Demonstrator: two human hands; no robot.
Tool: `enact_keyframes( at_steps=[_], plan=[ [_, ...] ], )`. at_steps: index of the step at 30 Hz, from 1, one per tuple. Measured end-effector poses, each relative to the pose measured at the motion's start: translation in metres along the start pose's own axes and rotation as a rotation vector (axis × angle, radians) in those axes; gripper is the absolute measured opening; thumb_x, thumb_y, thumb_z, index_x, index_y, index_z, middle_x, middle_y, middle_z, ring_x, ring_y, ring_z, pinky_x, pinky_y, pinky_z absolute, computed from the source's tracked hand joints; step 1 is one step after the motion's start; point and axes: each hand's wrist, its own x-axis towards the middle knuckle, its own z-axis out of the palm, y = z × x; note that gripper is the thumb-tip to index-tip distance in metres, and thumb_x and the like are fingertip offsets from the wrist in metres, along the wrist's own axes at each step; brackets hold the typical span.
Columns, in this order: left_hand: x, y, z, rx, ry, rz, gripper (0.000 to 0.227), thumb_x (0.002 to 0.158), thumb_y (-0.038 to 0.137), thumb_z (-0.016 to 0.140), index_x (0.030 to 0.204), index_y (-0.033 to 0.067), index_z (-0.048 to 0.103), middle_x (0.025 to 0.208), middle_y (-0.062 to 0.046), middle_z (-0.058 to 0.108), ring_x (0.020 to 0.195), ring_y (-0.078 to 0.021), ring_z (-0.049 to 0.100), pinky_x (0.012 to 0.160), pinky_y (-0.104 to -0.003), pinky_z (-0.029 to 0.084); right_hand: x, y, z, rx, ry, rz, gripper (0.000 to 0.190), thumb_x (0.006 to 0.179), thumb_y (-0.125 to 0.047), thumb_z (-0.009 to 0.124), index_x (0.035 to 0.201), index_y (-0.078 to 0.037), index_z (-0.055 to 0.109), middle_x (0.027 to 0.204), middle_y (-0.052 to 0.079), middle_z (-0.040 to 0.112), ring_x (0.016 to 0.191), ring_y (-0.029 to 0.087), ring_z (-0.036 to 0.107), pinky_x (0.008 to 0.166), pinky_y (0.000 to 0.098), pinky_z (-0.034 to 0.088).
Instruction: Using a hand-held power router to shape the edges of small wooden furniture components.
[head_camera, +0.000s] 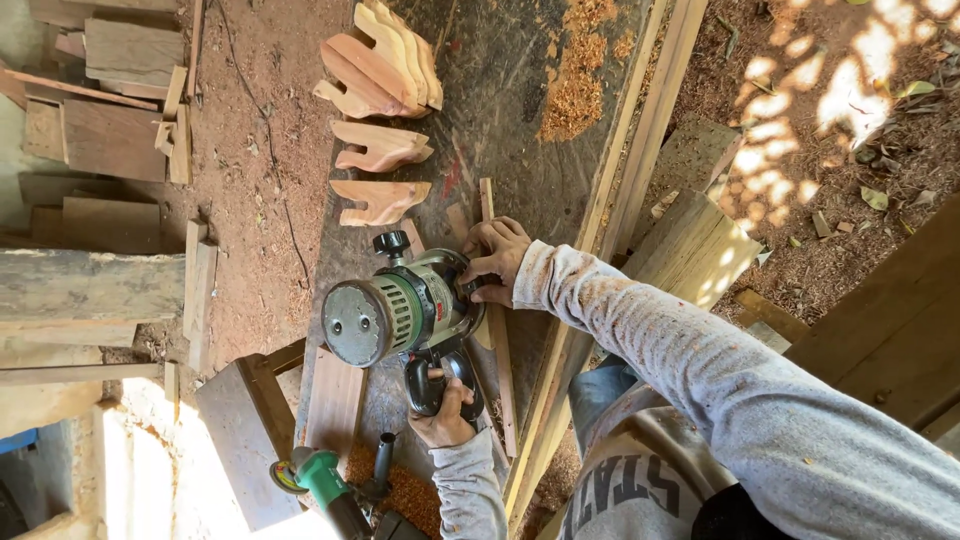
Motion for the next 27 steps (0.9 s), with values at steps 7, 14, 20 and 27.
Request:
enact_keyframes(
  at_steps=[7,14,20,27],
  plan=[
    [-0.009,0.003,-0.003,0.042,0.018,0.000,0.025,0.075,-0.006,0.064,0.097,0.0057,0.069,0.056,-0.006,0.059,0.047,-0.0165,0.054,0.053,-0.030,0.050,-0.002,-0.003,0.004,0.012,0.025,-0.024,0.030,0.066,-0.033,0.088,0.095,-0.030,0.080,0.121,0.006,0.055,0.132,0.036,0.042,0.114,0.0605,0.023],
    [-0.020,0.002,-0.008,0.005,0.000,0.025,0.027,0.075,-0.006,0.065,0.099,0.0060,0.067,0.058,-0.006,0.061,0.048,-0.0169,0.055,0.053,-0.031,0.051,-0.006,-0.007,0.004,0.015,-0.035,0.000,0.030,0.065,-0.038,0.087,0.093,-0.032,0.080,0.127,0.005,0.052,0.141,0.041,0.032,0.117,0.0671,0.013],
    [-0.029,-0.005,-0.015,0.000,0.047,-0.002,0.030,0.074,-0.008,0.064,0.100,0.0055,0.069,0.062,-0.008,0.062,0.048,-0.0187,0.056,0.053,-0.032,0.052,-0.007,-0.001,0.009,-0.021,-0.053,-0.046,0.032,0.075,-0.061,0.076,0.095,-0.036,0.081,0.130,0.010,0.050,0.141,0.046,0.028,0.113,0.0716,0.012],
    [-0.039,0.002,0.000,-0.042,0.057,0.021,0.029,0.073,-0.005,0.067,0.099,0.0086,0.066,0.062,-0.007,0.062,0.048,-0.0180,0.056,0.050,-0.031,0.051,-0.010,0.004,0.015,-0.038,-0.034,-0.068,0.036,0.075,-0.066,0.073,0.099,-0.040,0.080,0.127,0.009,0.048,0.138,0.045,0.029,0.111,0.0726,0.013]
  ],
)
